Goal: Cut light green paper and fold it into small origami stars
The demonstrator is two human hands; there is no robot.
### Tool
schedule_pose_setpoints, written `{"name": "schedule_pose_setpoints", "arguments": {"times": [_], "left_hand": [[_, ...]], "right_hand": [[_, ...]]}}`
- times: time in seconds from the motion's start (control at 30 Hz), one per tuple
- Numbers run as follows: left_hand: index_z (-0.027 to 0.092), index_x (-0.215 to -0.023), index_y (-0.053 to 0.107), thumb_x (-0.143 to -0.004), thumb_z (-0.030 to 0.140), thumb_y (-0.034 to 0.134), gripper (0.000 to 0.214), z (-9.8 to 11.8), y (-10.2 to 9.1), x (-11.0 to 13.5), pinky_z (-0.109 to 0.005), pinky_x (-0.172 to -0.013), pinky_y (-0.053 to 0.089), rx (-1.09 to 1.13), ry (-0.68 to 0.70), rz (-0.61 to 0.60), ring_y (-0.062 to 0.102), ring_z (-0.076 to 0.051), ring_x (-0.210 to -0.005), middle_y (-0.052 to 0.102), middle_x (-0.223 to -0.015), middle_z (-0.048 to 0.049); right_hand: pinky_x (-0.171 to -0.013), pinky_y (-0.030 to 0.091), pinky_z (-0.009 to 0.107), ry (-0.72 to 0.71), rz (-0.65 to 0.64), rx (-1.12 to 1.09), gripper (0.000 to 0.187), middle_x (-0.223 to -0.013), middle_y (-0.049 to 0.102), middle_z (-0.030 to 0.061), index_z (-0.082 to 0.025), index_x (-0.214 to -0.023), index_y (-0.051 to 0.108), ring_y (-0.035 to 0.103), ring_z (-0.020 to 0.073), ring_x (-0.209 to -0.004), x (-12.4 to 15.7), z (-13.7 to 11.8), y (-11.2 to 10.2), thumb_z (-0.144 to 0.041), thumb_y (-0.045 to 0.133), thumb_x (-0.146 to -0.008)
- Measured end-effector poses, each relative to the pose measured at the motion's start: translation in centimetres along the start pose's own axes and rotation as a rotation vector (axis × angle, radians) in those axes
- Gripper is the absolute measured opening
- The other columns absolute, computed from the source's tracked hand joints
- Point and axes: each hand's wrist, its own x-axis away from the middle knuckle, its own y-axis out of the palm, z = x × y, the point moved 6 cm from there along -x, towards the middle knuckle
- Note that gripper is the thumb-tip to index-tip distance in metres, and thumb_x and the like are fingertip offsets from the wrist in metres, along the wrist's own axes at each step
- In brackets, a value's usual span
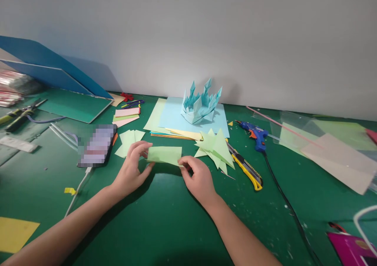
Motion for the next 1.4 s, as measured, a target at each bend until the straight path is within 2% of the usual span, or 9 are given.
{"name": "schedule_pose_setpoints", "arguments": {"times": [0.1, 0.2, 0.4, 0.53, 0.67, 0.83, 1.03, 1.2, 1.4], "left_hand": [[0.022, -0.106, 0.054, -0.080, 0.003, 0.050, 0.031, 0.3, -0.3, 0.6, -0.043, -0.083, 0.049, -0.163, 0.048, -0.021, 0.051, -0.023, -0.099, 0.048, -0.114, -0.0106], [0.020, -0.086, 0.060, -0.078, -0.002, 0.047, 0.027, 0.7, 0.1, 1.3, -0.036, -0.074, 0.050, -0.177, 0.125, -0.142, 0.054, -0.020, -0.085, 0.060, -0.095, -0.0062], [0.018, -0.090, 0.061, -0.078, 0.000, 0.047, 0.026, 0.7, 0.7, 1.5, -0.033, -0.076, 0.052, -0.052, 0.127, -0.292, 0.061, -0.019, -0.085, 0.068, -0.092, -0.0053], [0.017, -0.089, 0.062, -0.085, 0.017, 0.056, 0.008, 0.8, 0.5, 1.3, -0.034, -0.077, 0.052, -0.024, 0.120, -0.324, 0.063, -0.019, -0.086, 0.070, -0.092, -0.0059], [0.018, -0.084, 0.065, -0.090, 0.023, 0.052, 0.014, 1.0, 0.5, 1.1, -0.033, -0.078, 0.051, -0.005, 0.164, -0.377, 0.063, -0.018, -0.086, 0.070, -0.091, -0.0048], [0.017, -0.087, 0.064, -0.093, 0.021, 0.046, 0.019, 0.6, 0.6, 1.1, -0.032, -0.075, 0.051, -0.011, 0.166, -0.333, 0.063, -0.018, -0.082, 0.070, -0.087, -0.0049], [0.018, -0.089, 0.064, -0.093, 0.024, 0.044, 0.021, 0.2, 0.9, 1.2, -0.032, -0.071, 0.052, -0.047, 0.080, -0.314, 0.063, -0.018, -0.079, 0.070, -0.084, -0.0053], [0.018, -0.094, 0.064, -0.094, 0.023, 0.044, 0.020, -0.1, 0.9, 1.2, -0.031, -0.069, 0.052, -0.061, 0.004, -0.291, 0.063, -0.018, -0.077, 0.070, -0.084, -0.0047], [0.018, -0.085, 0.065, -0.091, 0.020, 0.048, 0.018, 0.0, 1.2, 1.3, -0.030, -0.069, 0.050, -0.038, -0.040, -0.300, 0.062, -0.017, -0.076, 0.068, -0.082, -0.0036]], "right_hand": [[-0.065, 0.049, 0.030, -0.060, -0.038, 0.047, 0.014, -0.085, 0.069, 0.0050, -0.021, -0.082, 0.057, 0.062, 0.0190, -0.074, 0.1, -0.4, 0.3, -0.012, 0.047, -0.082], [-0.069, 0.049, 0.032, -0.136, -0.092, 0.076, 0.021, -0.088, 0.069, 0.0052, -0.021, -0.082, 0.056, 0.062, 0.0208, -0.081, 0.1, -1.0, 0.6, -0.005, 0.045, -0.077], [-0.072, 0.047, 0.035, -0.254, -0.164, 0.069, 0.014, -0.089, 0.068, 0.0058, -0.021, -0.082, 0.060, 0.059, 0.0205, -0.080, 0.1, -2.2, 0.9, -0.009, 0.052, -0.081], [-0.070, 0.044, 0.034, -0.271, -0.205, 0.096, 0.011, -0.085, 0.068, 0.0045, -0.021, -0.079, 0.065, 0.056, 0.0189, -0.076, 0.2, -2.5, 1.0, -0.019, 0.057, -0.086], [-0.070, 0.043, 0.033, -0.257, -0.236, 0.087, 0.017, -0.084, 0.066, 0.0049, -0.020, -0.079, 0.067, 0.054, 0.0177, -0.076, 0.1, -2.6, 1.0, -0.021, 0.053, -0.090], [-0.066, 0.043, 0.031, -0.243, -0.244, 0.092, 0.021, -0.076, 0.063, 0.0049, -0.020, -0.080, 0.065, 0.053, 0.0176, -0.071, 0.1, -2.4, 1.1, -0.021, 0.048, -0.092], [-0.060, 0.046, 0.027, -0.098, -0.212, 0.087, 0.013, -0.080, 0.065, 0.0038, -0.021, -0.100, 0.058, 0.057, 0.0168, -0.066, 0.2, -1.2, 1.0, -0.020, 0.050, -0.089], [-0.060, 0.044, 0.026, -0.110, -0.222, 0.076, 0.009, -0.075, 0.063, 0.0025, -0.022, -0.087, 0.056, 0.058, 0.0165, -0.068, 0.2, -1.4, 1.1, -0.021, 0.048, -0.090], [-0.063, 0.044, 0.027, -0.112, -0.233, 0.077, 0.012, -0.074, 0.063, 0.0023, -0.021, -0.083, 0.057, 0.058, 0.0171, -0.070, 0.2, -1.4, 1.2, -0.019, 0.048, -0.090]]}}
